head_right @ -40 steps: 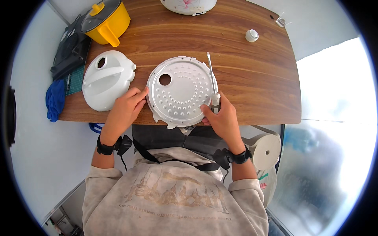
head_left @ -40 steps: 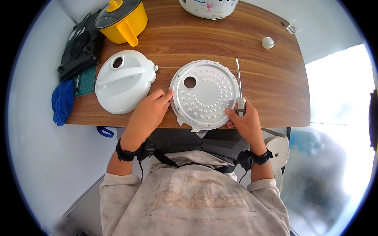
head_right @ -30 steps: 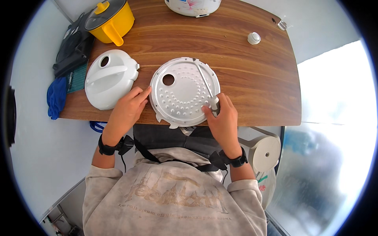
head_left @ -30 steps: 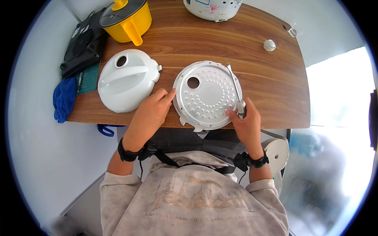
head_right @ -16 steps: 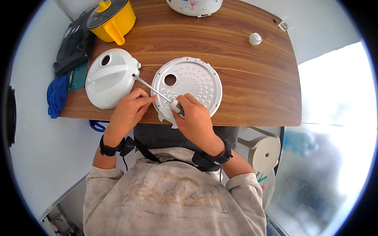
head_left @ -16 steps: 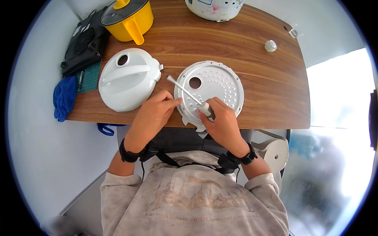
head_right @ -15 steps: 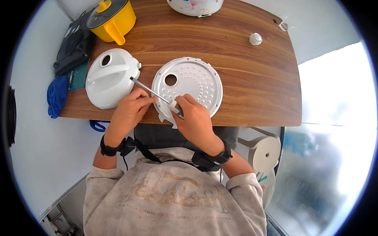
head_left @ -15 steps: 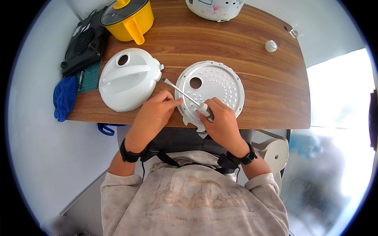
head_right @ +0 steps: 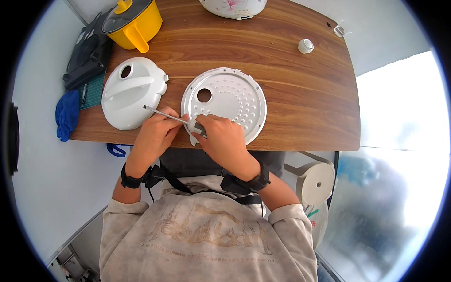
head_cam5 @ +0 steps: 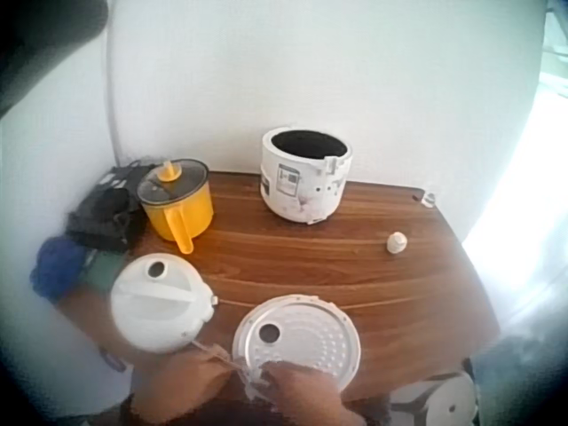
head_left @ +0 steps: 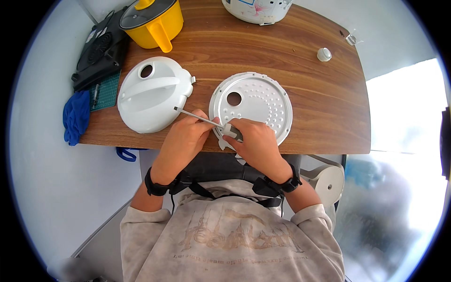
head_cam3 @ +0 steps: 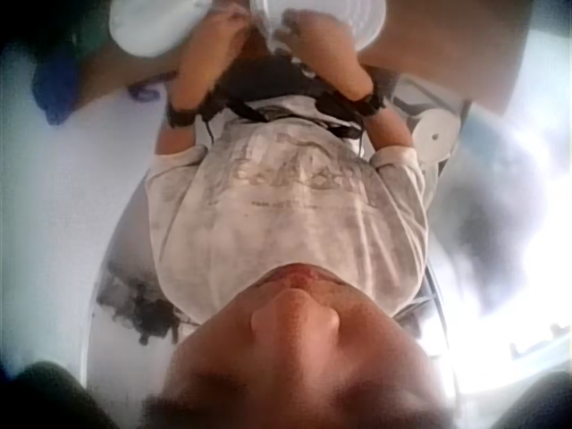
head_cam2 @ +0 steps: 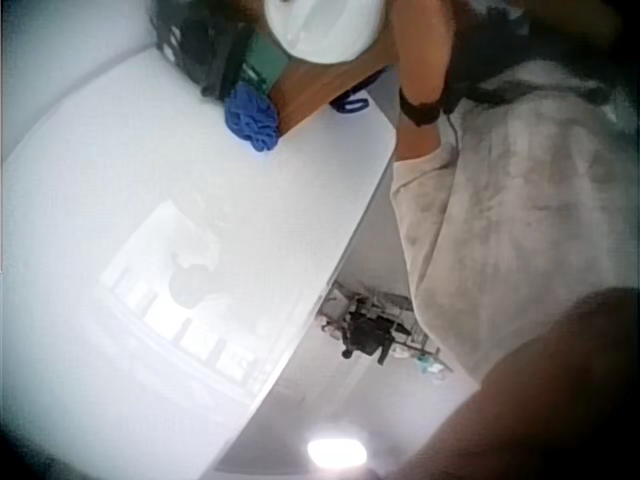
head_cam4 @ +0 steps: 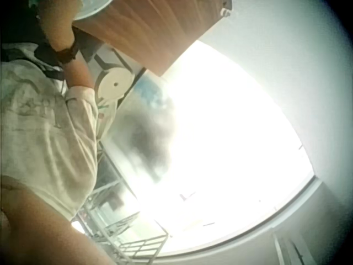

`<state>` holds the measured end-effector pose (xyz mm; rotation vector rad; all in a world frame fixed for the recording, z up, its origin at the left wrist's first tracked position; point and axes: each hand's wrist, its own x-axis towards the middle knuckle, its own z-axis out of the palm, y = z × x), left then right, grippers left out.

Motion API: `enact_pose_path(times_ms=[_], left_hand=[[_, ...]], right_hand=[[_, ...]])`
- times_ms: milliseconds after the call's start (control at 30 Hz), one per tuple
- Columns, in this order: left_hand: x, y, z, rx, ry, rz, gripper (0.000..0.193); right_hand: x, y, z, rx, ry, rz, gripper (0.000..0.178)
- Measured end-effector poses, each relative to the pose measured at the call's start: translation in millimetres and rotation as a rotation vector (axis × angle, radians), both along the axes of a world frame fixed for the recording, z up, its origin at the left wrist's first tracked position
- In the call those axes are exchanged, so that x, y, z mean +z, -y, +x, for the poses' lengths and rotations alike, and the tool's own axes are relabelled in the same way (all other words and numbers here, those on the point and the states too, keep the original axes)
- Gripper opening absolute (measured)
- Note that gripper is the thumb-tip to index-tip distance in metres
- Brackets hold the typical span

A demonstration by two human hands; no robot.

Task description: The person uses a screwdriver to remove a screw from a white plastic lid, then disassembles a small white cylindrical component into two pieces. The person reassembles the cylindrical component and places it back into the lid.

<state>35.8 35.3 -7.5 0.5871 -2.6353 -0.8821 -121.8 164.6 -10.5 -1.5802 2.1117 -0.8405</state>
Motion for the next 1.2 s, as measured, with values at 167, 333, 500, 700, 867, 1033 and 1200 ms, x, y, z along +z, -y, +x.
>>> enact_pose_path(times_ms=[167,333,500,700,867,1033,1200], left_hand=[[1.1,0.3,-0.3,-0.002,-0.014,0.052,0.026],[-1.7,4.0,2.4,0.041,-0.02,0.182,0.028],[5.3,-3.3,-2.3,0.117,-0.012,0.501,0.03],[-8.5,-9.0,-4.1,0.142,-0.113,0.654,0.032],[-13.1,-8.7,-4.8,0.15,-0.144,0.642,0.034],[-7.3,-10.4,-6.3,0.17,-0.11,0.556,0.036],[-6.6,-10.1,-6.4,0.176,-0.101,0.522,0.036]], right_hand=[[-1.7,4.1,-3.0,0.024,0.061,-0.051,0.021],[2.1,7.4,-8.2,0.035,0.093,0.042,0.021],[-1.1,6.0,-8.9,0.031,0.09,0.014,0.022],[3.3,7.0,-9.9,0.043,0.099,0.022,0.026],[-1.2,5.9,-9.4,0.036,0.105,-0.024,0.026],[-1.8,4.8,-9.5,0.032,0.116,-0.034,0.026],[-2.9,4.5,-11.0,0.034,0.119,-0.004,0.025]])
